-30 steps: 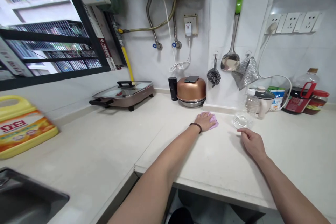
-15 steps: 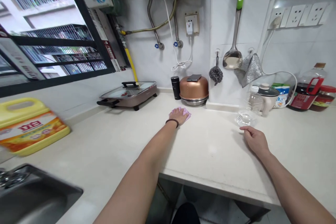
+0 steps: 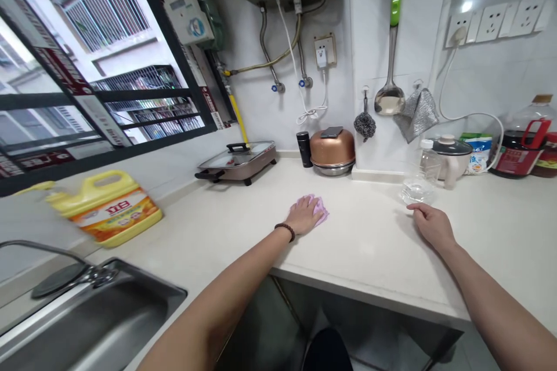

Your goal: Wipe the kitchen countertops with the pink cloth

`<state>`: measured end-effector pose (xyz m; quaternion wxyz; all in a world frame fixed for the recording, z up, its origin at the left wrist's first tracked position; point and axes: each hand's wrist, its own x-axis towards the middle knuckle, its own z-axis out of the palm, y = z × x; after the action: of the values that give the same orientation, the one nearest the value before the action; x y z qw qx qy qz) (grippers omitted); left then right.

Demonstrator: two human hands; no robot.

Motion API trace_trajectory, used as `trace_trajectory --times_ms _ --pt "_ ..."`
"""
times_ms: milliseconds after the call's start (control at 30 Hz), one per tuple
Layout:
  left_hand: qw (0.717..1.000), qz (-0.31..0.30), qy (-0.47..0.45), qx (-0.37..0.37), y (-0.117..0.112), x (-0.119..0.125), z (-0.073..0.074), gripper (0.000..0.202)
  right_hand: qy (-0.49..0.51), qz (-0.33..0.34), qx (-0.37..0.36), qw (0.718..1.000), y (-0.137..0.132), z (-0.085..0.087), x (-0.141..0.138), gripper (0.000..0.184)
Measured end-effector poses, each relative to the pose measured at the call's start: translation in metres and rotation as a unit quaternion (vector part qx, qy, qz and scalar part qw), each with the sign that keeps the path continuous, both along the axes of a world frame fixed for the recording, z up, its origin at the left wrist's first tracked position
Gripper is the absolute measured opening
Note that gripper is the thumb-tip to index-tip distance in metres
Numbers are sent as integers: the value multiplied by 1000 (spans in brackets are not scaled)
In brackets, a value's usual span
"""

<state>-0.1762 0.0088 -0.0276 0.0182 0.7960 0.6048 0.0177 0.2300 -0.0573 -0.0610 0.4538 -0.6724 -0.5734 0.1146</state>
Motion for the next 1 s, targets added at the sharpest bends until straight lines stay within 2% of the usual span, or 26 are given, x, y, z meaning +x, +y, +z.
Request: trace_trajectory --times_ms 167,233,333,433,567,833,1000 --pt "999 -49 15 -6 -43 -3 0 74 -6 8 0 1000 0 -2 -3 48" --pt "998 -62 16 -12 -50 -3 0 75 -9 11 5 1000 0 -3 -4 46" --pt "997 -77 12 -22 -47 -1 1 76 -16 15 -7 1000 1 -4 -4 46" --pt "995 -94 3 -23 -31 7 1 74 -24 17 -29 999 1 -4 -3 47" --pt "995 -96 -4 -17 1 31 2 75 -21 14 -37 999 -1 -4 -3 50" --pt "998 -60 -25 -4 73 81 -3 78 -27 23 -23 999 -1 -5 -3 51" --pt "999 -30 -28 -5 97 96 -3 78 -28 25 -17 999 0 -4 -4 49"
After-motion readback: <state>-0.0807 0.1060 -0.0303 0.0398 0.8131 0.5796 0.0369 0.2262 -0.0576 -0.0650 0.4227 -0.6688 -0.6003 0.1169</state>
